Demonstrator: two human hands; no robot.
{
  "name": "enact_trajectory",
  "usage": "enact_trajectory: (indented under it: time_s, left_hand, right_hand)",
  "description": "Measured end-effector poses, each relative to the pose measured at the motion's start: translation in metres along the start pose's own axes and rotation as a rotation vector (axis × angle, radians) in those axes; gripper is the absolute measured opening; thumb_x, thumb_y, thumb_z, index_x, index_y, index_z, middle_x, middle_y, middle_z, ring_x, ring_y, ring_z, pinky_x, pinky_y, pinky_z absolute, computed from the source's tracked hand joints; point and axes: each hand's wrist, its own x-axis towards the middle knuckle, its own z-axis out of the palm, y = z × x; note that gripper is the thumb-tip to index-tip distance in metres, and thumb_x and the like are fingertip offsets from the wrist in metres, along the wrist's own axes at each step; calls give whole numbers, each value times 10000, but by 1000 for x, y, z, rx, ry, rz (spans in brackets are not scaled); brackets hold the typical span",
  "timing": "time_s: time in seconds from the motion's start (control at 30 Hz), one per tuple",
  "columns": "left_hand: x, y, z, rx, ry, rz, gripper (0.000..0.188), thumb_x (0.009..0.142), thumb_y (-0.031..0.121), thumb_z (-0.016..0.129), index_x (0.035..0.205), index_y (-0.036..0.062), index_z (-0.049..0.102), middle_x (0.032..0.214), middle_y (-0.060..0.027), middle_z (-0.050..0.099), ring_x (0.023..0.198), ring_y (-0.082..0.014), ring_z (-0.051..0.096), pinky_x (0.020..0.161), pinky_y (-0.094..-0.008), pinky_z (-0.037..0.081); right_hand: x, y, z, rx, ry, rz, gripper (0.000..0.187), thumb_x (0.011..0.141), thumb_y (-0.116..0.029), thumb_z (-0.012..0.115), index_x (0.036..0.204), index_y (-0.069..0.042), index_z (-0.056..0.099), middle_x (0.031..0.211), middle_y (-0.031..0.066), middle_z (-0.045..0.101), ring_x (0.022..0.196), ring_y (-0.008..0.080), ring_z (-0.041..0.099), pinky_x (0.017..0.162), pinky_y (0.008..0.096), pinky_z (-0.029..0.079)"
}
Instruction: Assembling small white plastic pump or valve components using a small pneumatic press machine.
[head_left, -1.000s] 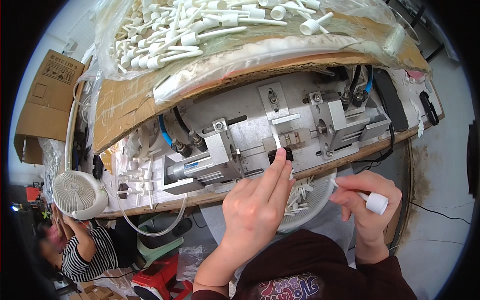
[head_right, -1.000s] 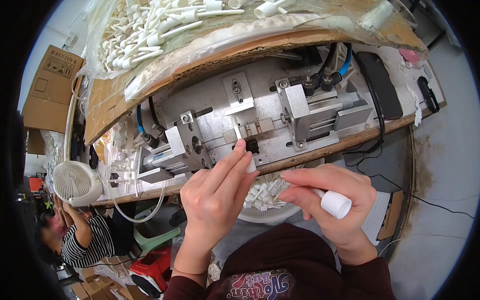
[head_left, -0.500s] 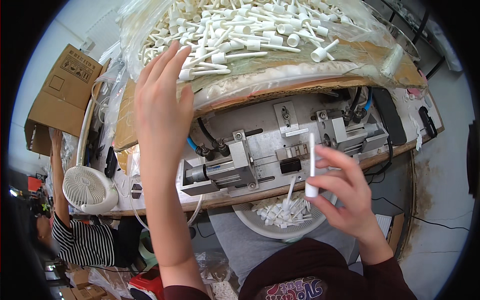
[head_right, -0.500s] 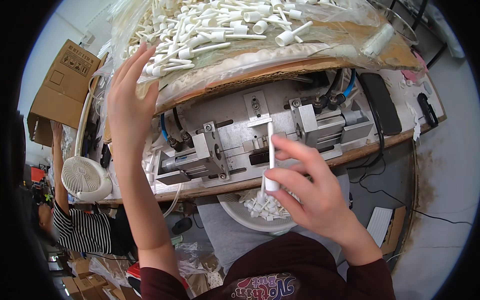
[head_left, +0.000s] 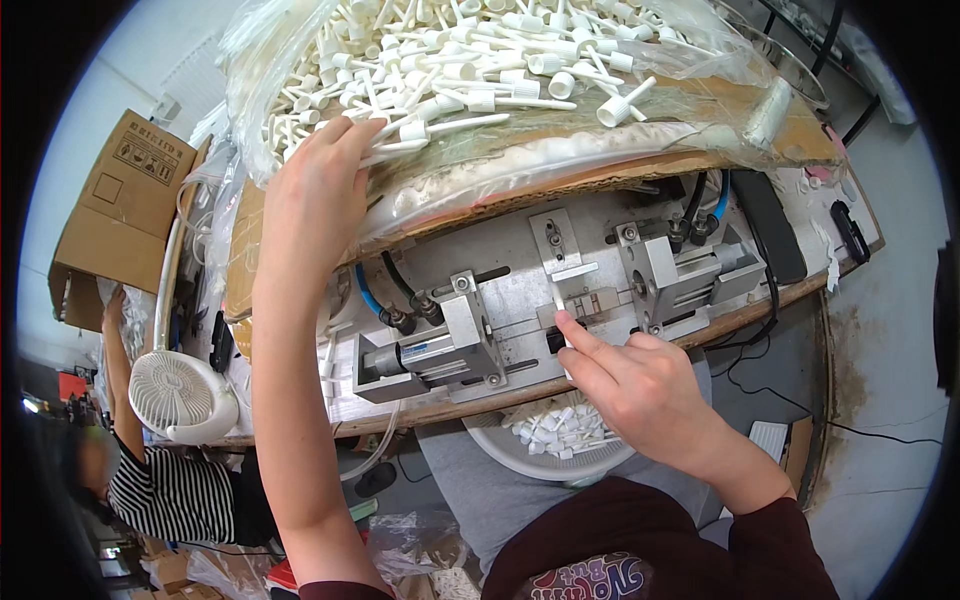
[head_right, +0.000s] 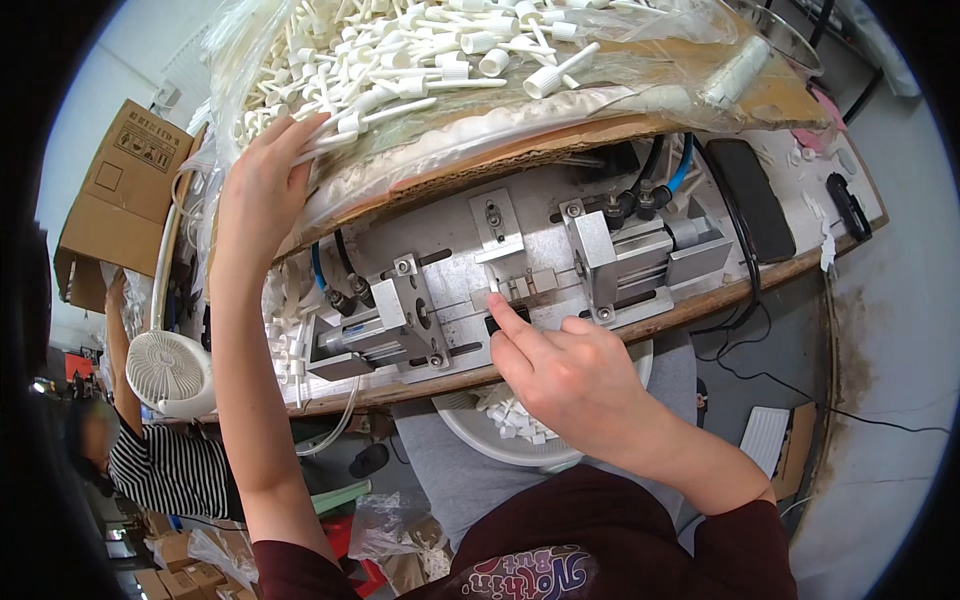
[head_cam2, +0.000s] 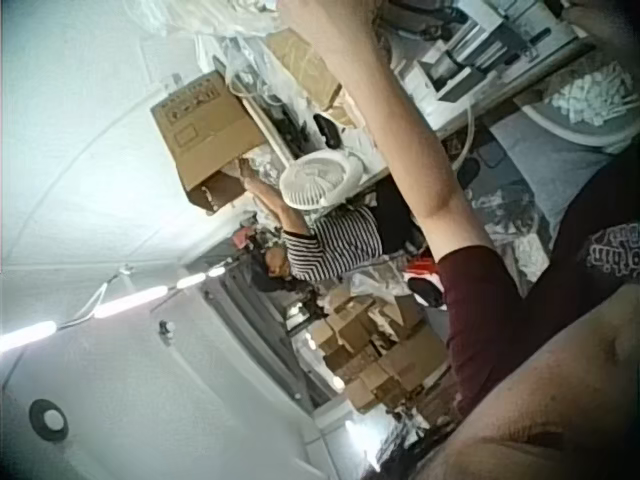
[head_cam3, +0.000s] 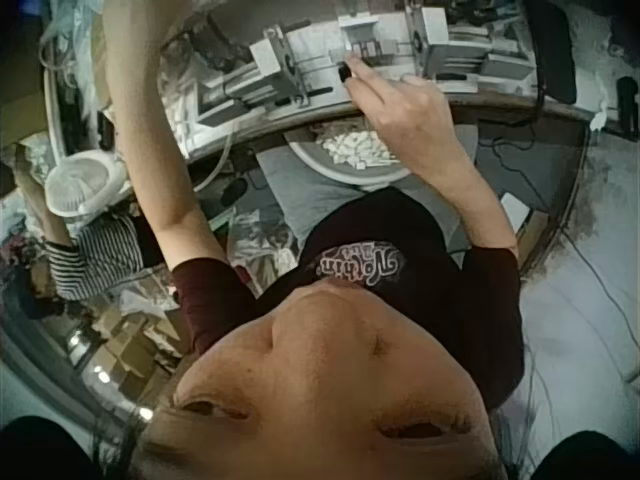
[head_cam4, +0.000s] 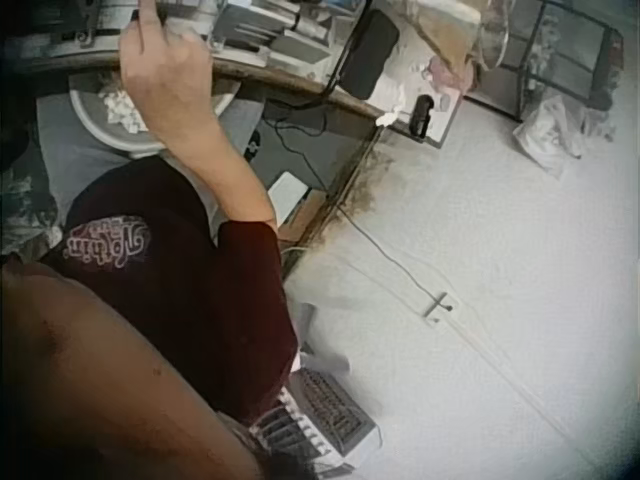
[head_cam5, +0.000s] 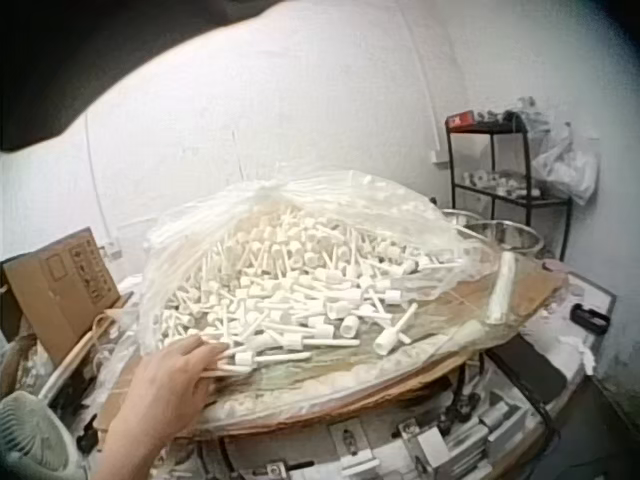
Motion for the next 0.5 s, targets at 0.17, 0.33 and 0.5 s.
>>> enact_trajectory:
  time_s: [0.17, 0.33, 0.5]
  left_hand:
    - [-4, 4, -9, -98, 135, -32, 329, 889, -9, 594, 1201, 69, 659, 996, -110, 644, 902, -325, 654, 759, -429, 517]
    - [-9, 17, -28, -171, 183, -41, 335, 858, -36, 598, 1176, 53, 656, 962, -111, 640, 870, -302, 667, 752, -410, 518]
    - [-51, 67, -48, -426, -1, 230, 422, 726, -15, 639, 1142, 51, 665, 883, -98, 599, 796, -222, 639, 619, -349, 518]
  right_hand:
    - [-3, 2, 3, 67, 45, 24, 122, 758, -87, 677, 857, -33, 632, 1207, 165, 709, 565, 99, 588, 555, 250, 426]
    - [-1, -2, -9, 305, 66, 142, 292, 774, -127, 791, 1017, -8, 680, 1182, 143, 699, 681, 159, 660, 650, 261, 512]
    - [2, -6, -35, 1436, 223, 592, 431, 812, -71, 827, 1200, 29, 667, 1207, 176, 655, 892, 210, 717, 781, 297, 584]
